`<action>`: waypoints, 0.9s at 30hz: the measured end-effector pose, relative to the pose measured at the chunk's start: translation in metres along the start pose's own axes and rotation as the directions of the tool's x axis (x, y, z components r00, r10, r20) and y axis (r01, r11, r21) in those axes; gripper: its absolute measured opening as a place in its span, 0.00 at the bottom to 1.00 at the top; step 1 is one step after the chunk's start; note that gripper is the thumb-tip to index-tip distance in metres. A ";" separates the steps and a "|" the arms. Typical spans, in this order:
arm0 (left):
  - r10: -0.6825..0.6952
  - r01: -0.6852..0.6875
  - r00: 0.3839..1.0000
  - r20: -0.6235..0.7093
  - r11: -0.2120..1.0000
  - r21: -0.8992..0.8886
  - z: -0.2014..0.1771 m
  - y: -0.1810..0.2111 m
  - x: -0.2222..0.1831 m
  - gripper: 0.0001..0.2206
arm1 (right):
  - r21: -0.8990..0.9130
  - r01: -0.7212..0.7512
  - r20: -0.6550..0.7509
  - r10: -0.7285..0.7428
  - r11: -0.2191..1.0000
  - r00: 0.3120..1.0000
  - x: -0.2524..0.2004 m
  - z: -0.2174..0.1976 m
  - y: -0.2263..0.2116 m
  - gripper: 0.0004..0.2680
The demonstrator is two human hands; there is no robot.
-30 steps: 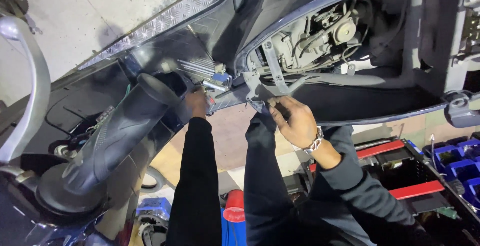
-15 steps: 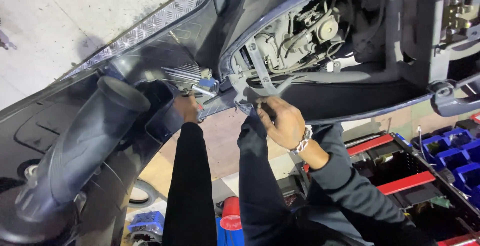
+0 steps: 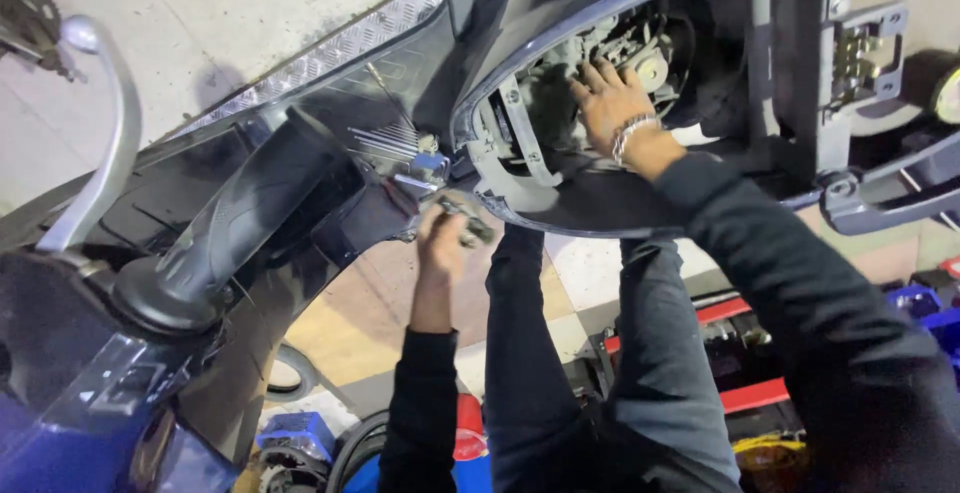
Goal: Inspecting the ignition system of a scooter by removing the spark plug for inspection and checking the electrical wiring and connectors.
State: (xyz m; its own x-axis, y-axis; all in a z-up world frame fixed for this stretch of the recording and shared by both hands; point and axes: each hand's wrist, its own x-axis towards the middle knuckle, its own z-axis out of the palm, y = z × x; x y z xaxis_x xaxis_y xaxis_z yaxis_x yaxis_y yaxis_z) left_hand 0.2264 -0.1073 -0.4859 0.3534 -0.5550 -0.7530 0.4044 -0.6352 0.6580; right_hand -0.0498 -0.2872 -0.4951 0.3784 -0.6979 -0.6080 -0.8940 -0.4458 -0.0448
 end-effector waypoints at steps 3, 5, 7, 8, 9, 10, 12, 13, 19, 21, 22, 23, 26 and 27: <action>0.251 -0.059 0.860 0.445 0.914 -0.401 0.060 0.061 -0.037 0.07 | -0.245 0.166 -0.058 -0.185 0.955 0.981 0.031 0.064 0.042 0.08; 0.237 -0.004 0.834 0.498 0.906 -0.424 0.080 0.066 -0.041 0.07 | -0.054 0.172 0.085 -0.167 0.984 0.982 0.045 0.041 0.060 0.07; 0.218 0.060 0.807 0.549 0.895 -0.442 0.098 0.061 -0.044 0.09 | 0.136 0.142 0.240 -0.171 0.981 0.956 0.033 0.014 0.072 0.07; 0.189 0.089 0.811 0.554 0.896 -0.436 0.108 0.053 -0.042 0.10 | 0.583 0.121 0.019 -0.162 0.804 0.987 0.018 -0.005 0.076 0.08; 0.160 0.118 0.814 0.558 0.896 -0.429 0.118 0.047 -0.040 0.11 | 0.885 0.170 -0.168 -0.043 0.433 0.985 0.004 -0.024 0.082 0.10; 0.166 0.112 0.819 0.549 0.892 -0.438 0.134 0.056 -0.045 0.11 | 0.882 0.176 -0.169 -0.055 0.437 0.984 -0.008 -0.035 0.085 0.10; 0.161 0.030 0.887 0.432 0.915 -0.403 0.165 0.071 -0.056 0.06 | 0.910 0.326 -0.340 0.010 0.256 0.940 -0.034 -0.053 0.094 0.06; 0.161 0.028 0.892 0.422 0.913 -0.406 0.177 0.067 -0.053 0.06 | 0.911 0.326 -0.337 -0.001 0.254 0.942 -0.042 -0.060 0.101 0.06; 0.120 -0.053 0.946 0.300 0.974 -0.220 0.232 0.040 -0.056 0.06 | 0.932 0.350 -0.350 -0.024 0.089 0.937 -0.068 -0.085 0.140 0.06; 0.153 -0.064 0.934 0.321 0.961 -0.271 0.242 0.022 -0.050 0.06 | 0.887 0.457 -0.457 -0.026 0.058 0.889 -0.068 -0.101 0.149 0.06; 0.151 -0.064 0.938 0.313 0.960 -0.273 0.254 0.032 -0.055 0.06 | 0.889 0.454 -0.453 -0.035 0.055 0.891 -0.066 -0.102 0.152 0.06; 0.166 -0.074 0.936 0.310 0.955 -0.287 0.265 0.043 -0.059 0.06 | 0.864 0.499 -0.496 -0.055 0.068 0.866 -0.064 -0.104 0.154 0.04; 0.202 -0.124 0.932 0.301 0.958 -0.260 0.281 0.061 -0.065 0.08 | 0.827 0.555 -0.549 -0.083 0.089 0.832 -0.059 -0.101 0.158 0.04; 0.224 -0.161 0.924 0.311 0.963 -0.217 0.284 0.065 -0.065 0.10 | 0.816 0.568 -0.562 -0.080 0.108 0.823 -0.057 -0.099 0.158 0.04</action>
State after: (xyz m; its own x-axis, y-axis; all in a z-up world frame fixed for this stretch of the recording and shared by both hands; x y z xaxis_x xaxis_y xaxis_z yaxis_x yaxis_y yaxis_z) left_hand -0.0098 -0.2652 -0.3944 0.1550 -0.8221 -0.5479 0.5155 -0.4058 0.7547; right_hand -0.1885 -0.3735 -0.3889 0.5176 -0.8541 -0.0509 -0.0770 0.0127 -0.9969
